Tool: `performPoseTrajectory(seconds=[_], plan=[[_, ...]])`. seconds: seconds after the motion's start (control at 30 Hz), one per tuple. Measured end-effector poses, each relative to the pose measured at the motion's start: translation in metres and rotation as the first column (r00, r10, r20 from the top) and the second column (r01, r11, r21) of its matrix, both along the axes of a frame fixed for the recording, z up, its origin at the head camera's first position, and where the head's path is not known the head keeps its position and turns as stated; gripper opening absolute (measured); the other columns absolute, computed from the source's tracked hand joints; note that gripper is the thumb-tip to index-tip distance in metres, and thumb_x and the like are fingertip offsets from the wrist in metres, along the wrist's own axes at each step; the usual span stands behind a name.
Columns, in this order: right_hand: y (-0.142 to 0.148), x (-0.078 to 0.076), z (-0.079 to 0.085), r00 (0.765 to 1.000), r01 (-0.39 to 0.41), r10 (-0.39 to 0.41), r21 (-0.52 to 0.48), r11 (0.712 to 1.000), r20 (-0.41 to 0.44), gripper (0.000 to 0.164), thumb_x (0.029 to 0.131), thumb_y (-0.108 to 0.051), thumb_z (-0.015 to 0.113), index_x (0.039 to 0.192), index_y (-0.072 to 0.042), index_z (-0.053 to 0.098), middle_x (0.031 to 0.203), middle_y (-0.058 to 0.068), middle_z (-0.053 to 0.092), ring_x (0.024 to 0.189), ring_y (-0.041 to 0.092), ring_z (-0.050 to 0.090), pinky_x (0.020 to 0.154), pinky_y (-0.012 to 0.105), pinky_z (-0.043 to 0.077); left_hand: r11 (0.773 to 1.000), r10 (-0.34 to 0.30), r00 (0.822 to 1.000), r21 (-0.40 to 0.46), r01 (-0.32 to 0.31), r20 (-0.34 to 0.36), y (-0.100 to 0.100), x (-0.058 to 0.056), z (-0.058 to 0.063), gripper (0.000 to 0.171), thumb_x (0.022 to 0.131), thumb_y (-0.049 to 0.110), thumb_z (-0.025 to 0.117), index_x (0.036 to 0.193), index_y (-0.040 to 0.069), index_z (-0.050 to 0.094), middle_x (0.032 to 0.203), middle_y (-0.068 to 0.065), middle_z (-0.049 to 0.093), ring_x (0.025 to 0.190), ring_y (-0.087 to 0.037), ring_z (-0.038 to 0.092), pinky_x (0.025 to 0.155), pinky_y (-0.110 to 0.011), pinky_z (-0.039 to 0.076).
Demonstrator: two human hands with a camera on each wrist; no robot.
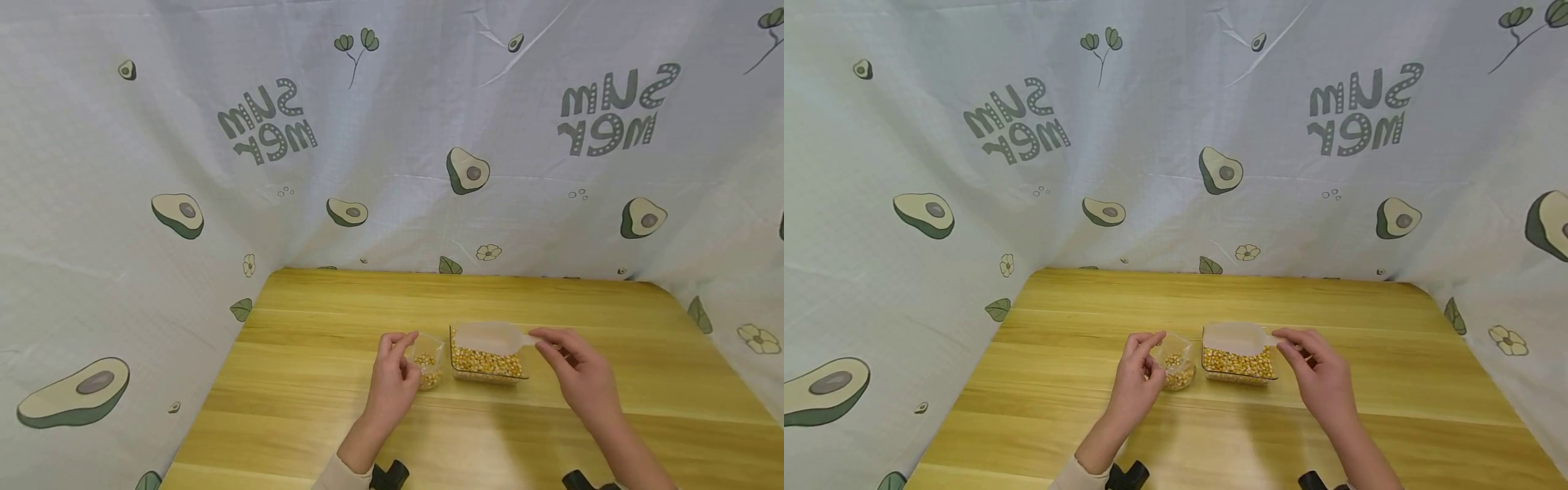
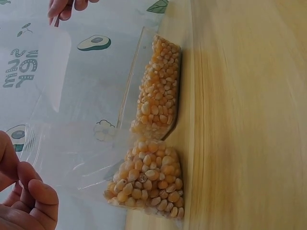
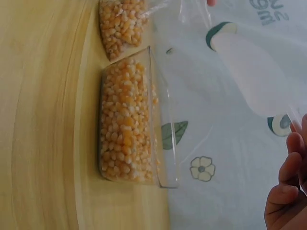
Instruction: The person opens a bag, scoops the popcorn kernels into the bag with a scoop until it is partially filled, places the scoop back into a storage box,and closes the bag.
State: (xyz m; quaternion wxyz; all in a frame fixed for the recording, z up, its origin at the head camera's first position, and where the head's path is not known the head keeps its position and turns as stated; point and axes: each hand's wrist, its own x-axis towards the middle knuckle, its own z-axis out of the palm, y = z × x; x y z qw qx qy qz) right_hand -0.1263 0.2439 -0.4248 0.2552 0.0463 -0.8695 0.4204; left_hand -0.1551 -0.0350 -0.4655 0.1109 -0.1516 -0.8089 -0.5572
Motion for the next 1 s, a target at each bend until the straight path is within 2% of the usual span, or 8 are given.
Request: performPoseTrajectory(seconds=[0.2, 0.33, 0.47, 0.57, 0.73, 0.9, 1.0], plan=[[0.012, -0.001, -0.009, 0.998, 0.034, -0.032, -0.048, 0.998, 0.046, 0.019, 0.095, -0.009, 0.065, 0.111, -0.006, 0.074, 0.085, -0.014, 0.059, 0.067, 0.003, 0.047, 0.053, 0.022, 0.037, 1.000, -0.001, 1.000, 0.001, 0.001, 0.007, 0.000, 0.000, 0.001, 0.058, 0.081, -0.016, 0.050, 0.134, 0.003, 0.061, 0.119, -0.012, 0.051, 0.060, 0.000, 0.034, 0.056, -0.014, 0.035], [0.019, -0.002, -0.015, 0.991, 0.074, -0.071, -0.018, 0.997, 0.111, 0.020, 0.098, -0.016, 0.063, 0.113, -0.007, 0.074, 0.086, -0.012, 0.061, 0.070, 0.001, 0.049, 0.053, 0.021, 0.039, 1.000, 0.001, 1.000, 0.001, -0.001, 0.005, 0.000, 0.000, 0.000, 0.057, 0.081, -0.016, 0.050, 0.134, 0.001, 0.060, 0.119, -0.011, 0.051, 0.060, 0.000, 0.034, 0.056, -0.014, 0.035], [0.026, -0.003, -0.020, 0.983, 0.099, -0.102, 0.025, 0.995, 0.154, 0.023, 0.099, -0.023, 0.061, 0.115, -0.011, 0.073, 0.088, -0.018, 0.060, 0.072, -0.002, 0.050, 0.053, 0.021, 0.039, 1.000, 0.008, 1.000, -0.001, -0.008, -0.015, 0.001, 0.000, -0.001, 0.056, 0.081, -0.016, 0.050, 0.133, 0.000, 0.060, 0.118, -0.012, 0.051, 0.061, -0.001, 0.035, 0.056, -0.014, 0.036], [0.029, -0.005, -0.024, 0.984, 0.102, -0.109, 0.062, 0.993, 0.137, 0.020, 0.098, -0.022, 0.063, 0.113, -0.014, 0.074, 0.087, -0.021, 0.059, 0.074, -0.005, 0.050, 0.055, 0.019, 0.040, 1.000, 0.014, 1.000, 0.000, -0.014, -0.019, 0.001, 0.000, -0.001, 0.056, 0.081, -0.017, 0.050, 0.133, 0.000, 0.061, 0.118, -0.012, 0.051, 0.061, -0.001, 0.035, 0.056, -0.014, 0.037], [0.032, -0.007, -0.031, 0.992, 0.093, -0.103, 0.135, 0.986, 0.066, 0.015, 0.095, -0.014, 0.066, 0.107, -0.015, 0.076, 0.085, -0.018, 0.060, 0.073, -0.011, 0.049, 0.058, 0.012, 0.042, 1.000, 0.013, 1.000, 0.004, -0.013, -0.019, 0.001, 0.000, -0.002, 0.055, 0.081, -0.017, 0.050, 0.133, -0.002, 0.060, 0.118, -0.012, 0.051, 0.061, -0.001, 0.035, 0.056, -0.014, 0.037], [0.030, -0.009, -0.034, 0.996, 0.085, -0.090, 0.203, 0.976, 0.019, 0.015, 0.092, -0.008, 0.069, 0.105, -0.013, 0.076, 0.085, -0.007, 0.064, 0.074, -0.016, 0.048, 0.060, 0.009, 0.042, 1.000, 0.012, 1.000, 0.004, -0.012, -0.025, 0.001, -0.001, -0.003, 0.055, 0.081, -0.017, 0.050, 0.133, -0.003, 0.060, 0.118, -0.012, 0.051, 0.060, 0.000, 0.034, 0.056, -0.014, 0.036], [0.028, -0.011, -0.034, 0.997, 0.076, -0.081, 0.243, 0.967, 0.010, 0.016, 0.090, -0.007, 0.071, 0.104, -0.013, 0.076, 0.085, -0.001, 0.066, 0.073, -0.015, 0.048, 0.059, 0.011, 0.041, 1.000, 0.007, 1.000, 0.010, -0.007, -0.020, 0.000, 0.000, -0.002, 0.056, 0.081, -0.017, 0.049, 0.133, -0.003, 0.060, 0.118, -0.013, 0.051, 0.061, -0.001, 0.035, 0.056, -0.014, 0.037]])
